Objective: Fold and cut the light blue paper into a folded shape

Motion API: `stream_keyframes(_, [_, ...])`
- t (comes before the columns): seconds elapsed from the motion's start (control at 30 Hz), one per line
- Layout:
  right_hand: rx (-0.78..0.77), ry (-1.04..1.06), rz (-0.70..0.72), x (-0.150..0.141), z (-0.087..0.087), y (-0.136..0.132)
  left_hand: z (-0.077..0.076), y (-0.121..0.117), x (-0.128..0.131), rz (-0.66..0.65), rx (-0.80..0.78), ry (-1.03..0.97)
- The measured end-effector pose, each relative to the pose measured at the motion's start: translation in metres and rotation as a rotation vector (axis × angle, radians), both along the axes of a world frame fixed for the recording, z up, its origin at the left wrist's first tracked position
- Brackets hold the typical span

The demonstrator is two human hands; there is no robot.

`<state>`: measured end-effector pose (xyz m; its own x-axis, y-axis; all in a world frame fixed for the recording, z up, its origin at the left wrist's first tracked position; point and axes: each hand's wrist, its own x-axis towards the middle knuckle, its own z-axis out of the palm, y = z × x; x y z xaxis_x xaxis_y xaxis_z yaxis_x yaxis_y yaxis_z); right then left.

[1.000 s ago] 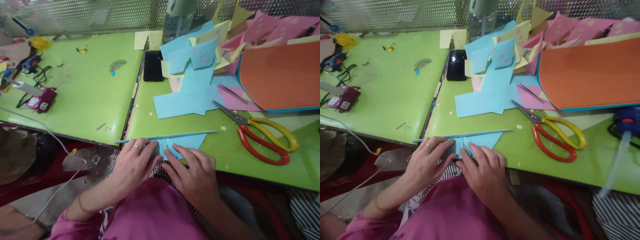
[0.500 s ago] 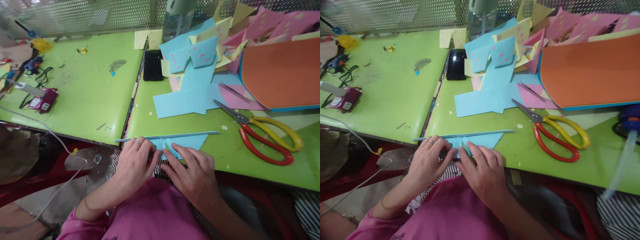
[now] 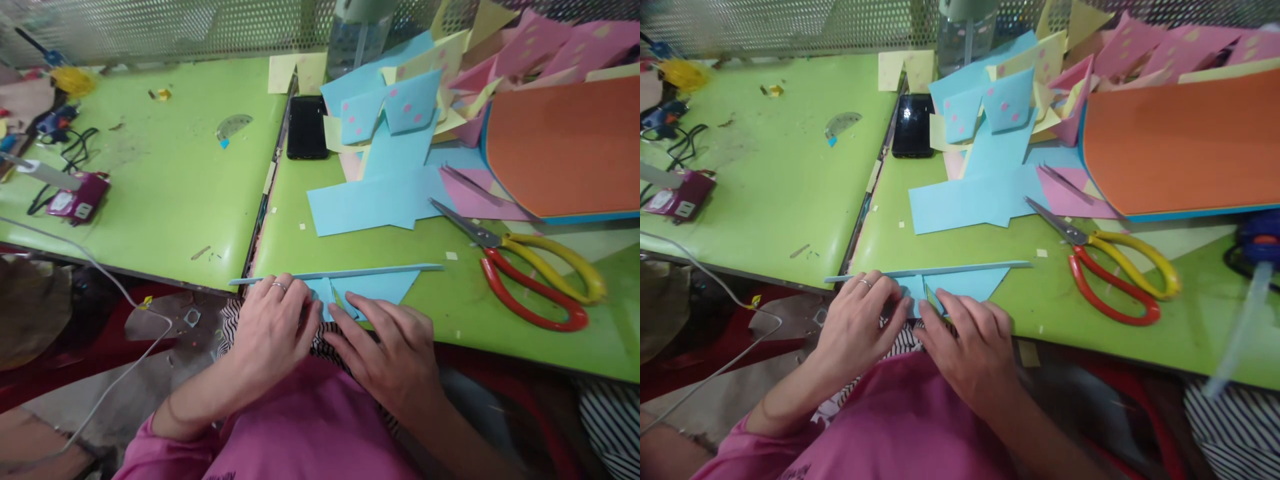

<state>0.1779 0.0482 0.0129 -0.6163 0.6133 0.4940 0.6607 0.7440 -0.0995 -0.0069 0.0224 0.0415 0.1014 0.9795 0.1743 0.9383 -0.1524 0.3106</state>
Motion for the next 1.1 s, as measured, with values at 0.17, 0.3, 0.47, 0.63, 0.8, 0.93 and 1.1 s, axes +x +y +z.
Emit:
stream_keyframes(0.17, [-0.008,0.008,0.009,0.001,-0.001,0.000,0.000,0.002,-0.001,-0.006,0.010,0.011])
stream_keyframes(0.3, [-0.005,0.006,0.017,0.002,-0.001,0.001,-0.001,0.002,-0.001,-0.007,-0.001,0.013])
stream_keyframes(0.47, [-0.007,0.002,0.022,0.004,-0.001,0.000,-0.001,0.000,-0.003,-0.023,-0.010,0.008])
stream_keyframes(0.63, [0.000,-0.012,0.023,0.008,0.001,-0.001,0.000,0.001,-0.006,-0.090,0.022,0.044])
stream_keyframes(0.8, [-0.010,0.116,0.023,0.010,0.003,-0.002,0.000,0.001,-0.007,-0.102,0.032,0.031])
stream_keyframes(0.93, [0.001,0.058,0.037,0.005,0.003,-0.003,-0.001,0.001,-0.007,-0.097,0.036,0.039])
stream_keyframes(1.1, [-0.010,-0.015,0.027,0.002,0.001,-0.004,-0.002,0.001,-0.007,-0.096,0.043,0.025])
